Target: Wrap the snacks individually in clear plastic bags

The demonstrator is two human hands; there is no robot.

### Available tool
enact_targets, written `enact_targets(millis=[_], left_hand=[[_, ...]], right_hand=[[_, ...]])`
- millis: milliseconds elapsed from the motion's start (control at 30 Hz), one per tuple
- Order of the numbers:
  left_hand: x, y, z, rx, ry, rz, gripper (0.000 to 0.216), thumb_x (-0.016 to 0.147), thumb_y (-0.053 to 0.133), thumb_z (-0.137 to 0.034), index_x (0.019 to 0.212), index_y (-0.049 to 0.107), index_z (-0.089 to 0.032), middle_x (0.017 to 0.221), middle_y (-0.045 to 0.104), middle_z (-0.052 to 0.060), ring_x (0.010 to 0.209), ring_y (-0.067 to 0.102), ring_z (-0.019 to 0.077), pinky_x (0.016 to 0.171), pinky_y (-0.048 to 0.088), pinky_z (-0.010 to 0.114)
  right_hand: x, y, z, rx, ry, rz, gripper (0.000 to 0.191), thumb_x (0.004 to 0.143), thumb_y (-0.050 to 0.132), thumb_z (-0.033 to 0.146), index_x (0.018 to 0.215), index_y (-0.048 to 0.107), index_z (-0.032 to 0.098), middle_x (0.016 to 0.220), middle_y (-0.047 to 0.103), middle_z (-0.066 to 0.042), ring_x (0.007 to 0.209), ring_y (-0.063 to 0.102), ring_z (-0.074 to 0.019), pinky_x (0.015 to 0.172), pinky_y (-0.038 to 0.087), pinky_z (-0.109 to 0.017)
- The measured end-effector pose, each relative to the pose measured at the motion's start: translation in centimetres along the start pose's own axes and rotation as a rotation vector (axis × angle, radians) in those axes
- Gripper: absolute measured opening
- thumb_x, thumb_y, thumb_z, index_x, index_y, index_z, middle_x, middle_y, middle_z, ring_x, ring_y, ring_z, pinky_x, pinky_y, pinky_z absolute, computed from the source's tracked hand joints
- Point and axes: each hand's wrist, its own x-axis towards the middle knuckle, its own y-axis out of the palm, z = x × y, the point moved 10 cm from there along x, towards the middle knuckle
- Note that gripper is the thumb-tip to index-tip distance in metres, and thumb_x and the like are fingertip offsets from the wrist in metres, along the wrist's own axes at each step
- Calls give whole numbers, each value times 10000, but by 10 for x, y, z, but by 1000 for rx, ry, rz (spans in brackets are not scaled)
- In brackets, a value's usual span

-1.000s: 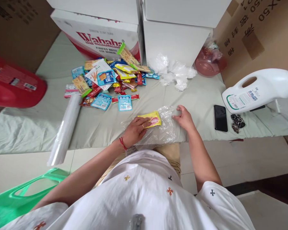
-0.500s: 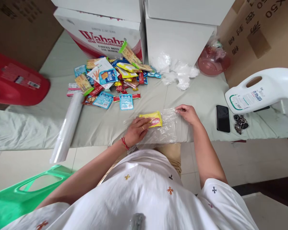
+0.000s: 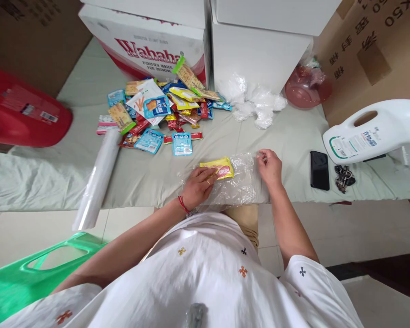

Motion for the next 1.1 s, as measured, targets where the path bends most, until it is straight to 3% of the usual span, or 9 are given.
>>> enact_targets(millis=[67,133,233,333,467,600,800,900,1100], left_hand=[[1,-2,-2,5,-19,-23,372,974,496,-183,1273,709,-236,1356,687,118,1209,567,284,1040,521,534],[3,-5,-3,3,-46,-45,367,974,491,-173,1259,715,-230,1319,698,120,1192,570,282,1037,526,521],[7,-9,-4,6,-85,-51,368,967,490,-156,1242,721,-236,1252,705,118,1169,574,278,1043,518,511],[13,-12,-6,37,-85,-41,343,962,499,-142,1195,734,-234,1199,706,114,1132,573,274,1023,517,486],[17,-18,-10,70,-74,-26,311,967,504,-146,1152,746,-210,1167,716,108,1097,559,273,982,520,449],[18,-19,-5,59,-103,53,360,936,495,-119,1167,755,-215,1208,724,87,1045,568,263,908,515,432],[25,-18,9,41,-177,219,457,860,510,-81,1170,786,-274,1217,746,76,1024,597,284,829,452,478],[33,-21,14,-17,-217,250,483,821,497,-31,1102,809,-271,1151,775,67,994,616,281,845,444,495],[39,-23,37,-289,-314,234,434,748,507,-36,978,823,-226,1130,798,55,1023,689,264,932,512,464]], right_hand=[[-21,-7,20,-38,-138,63,247,952,596,410,1060,730,234,947,703,-60,725,592,-189,766,524,-370],[-58,5,45,-82,-341,260,270,956,644,447,1137,733,267,1017,720,-81,875,635,-240,836,542,-410],[-122,34,64,-185,-617,536,525,908,733,402,1412,626,302,1359,664,-115,1225,573,-329,1050,496,-524],[-148,50,56,-281,-656,505,545,947,670,290,1484,579,308,1470,596,-117,1317,517,-344,1111,452,-565],[-153,54,57,-193,-666,409,287,981,618,261,1224,762,316,1250,716,-96,1202,574,-312,1017,508,-518],[-139,31,76,-20,-616,350,219,996,605,254,1042,807,327,1133,755,-55,1119,595,-275,958,538,-481],[-83,17,119,94,-544,412,257,1036,545,383,1081,794,341,1030,744,-64,1001,645,-243,909,544,-428],[-45,34,130,46,-474,358,319,1056,496,402,1113,784,276,998,702,-75,940,653,-210,866,526,-346],[-6,108,130,-198,-360,416,300,1037,505,305,1079,785,206,925,612,-53,853,615,-181,748,434,-284]])
